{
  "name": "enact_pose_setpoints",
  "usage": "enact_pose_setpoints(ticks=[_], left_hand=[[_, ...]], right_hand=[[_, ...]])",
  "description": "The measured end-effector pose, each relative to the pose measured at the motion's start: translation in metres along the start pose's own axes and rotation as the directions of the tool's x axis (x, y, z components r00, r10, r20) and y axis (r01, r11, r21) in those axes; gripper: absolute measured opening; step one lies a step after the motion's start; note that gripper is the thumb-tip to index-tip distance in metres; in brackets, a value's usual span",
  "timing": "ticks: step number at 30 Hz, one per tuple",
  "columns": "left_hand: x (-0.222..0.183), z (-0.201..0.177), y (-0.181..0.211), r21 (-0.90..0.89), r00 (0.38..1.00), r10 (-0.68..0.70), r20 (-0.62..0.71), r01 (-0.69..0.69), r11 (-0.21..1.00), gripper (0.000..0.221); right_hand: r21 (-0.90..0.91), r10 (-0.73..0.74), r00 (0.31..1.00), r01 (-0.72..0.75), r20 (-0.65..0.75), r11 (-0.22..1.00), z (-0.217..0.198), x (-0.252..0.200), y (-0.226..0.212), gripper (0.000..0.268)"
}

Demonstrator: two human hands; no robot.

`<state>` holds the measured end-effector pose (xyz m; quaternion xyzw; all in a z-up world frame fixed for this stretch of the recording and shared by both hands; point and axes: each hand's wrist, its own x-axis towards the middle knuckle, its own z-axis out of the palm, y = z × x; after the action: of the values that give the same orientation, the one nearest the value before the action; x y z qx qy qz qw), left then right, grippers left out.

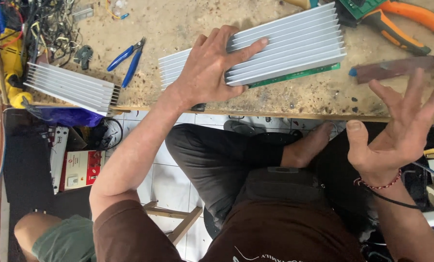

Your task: A person is repairing an electronic device by soldering components onto a circuit board attached to a large heatsink.

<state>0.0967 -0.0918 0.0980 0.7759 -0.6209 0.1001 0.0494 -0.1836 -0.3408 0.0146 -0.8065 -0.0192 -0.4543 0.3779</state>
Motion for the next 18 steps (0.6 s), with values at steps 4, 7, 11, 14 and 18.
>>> enact_pose_setpoints(ticks=[4,7,11,14,18], left_hand=[[0.000,-0.005,0.004,0.008,1.000,0.010,-0.002,-0.010,1.000,0.087],[0.002,-0.010,0.007,-0.003,1.000,-0.012,0.008,0.012,1.000,0.084],[0.004,-0.015,0.013,0.017,0.999,-0.031,0.017,0.031,0.999,0.094],[0.005,-0.018,0.013,0.033,1.000,-0.013,-0.008,0.014,0.999,0.095],[0.003,-0.019,0.015,0.028,1.000,-0.016,0.026,0.016,0.999,0.100]], right_hand=[[-0.023,0.032,0.999,-0.031,0.016,0.999,0.005,0.003,-0.004,0.091],[0.042,-0.034,0.999,0.036,-0.035,0.998,0.015,0.009,0.001,0.089],[0.016,0.039,0.999,-0.039,0.021,0.999,0.011,0.008,-0.004,0.091],[0.078,0.023,1.000,-0.024,0.013,0.997,0.013,0.010,-0.003,0.089],[0.077,-0.049,0.998,0.052,-0.044,0.996,0.009,0.011,-0.001,0.077]])
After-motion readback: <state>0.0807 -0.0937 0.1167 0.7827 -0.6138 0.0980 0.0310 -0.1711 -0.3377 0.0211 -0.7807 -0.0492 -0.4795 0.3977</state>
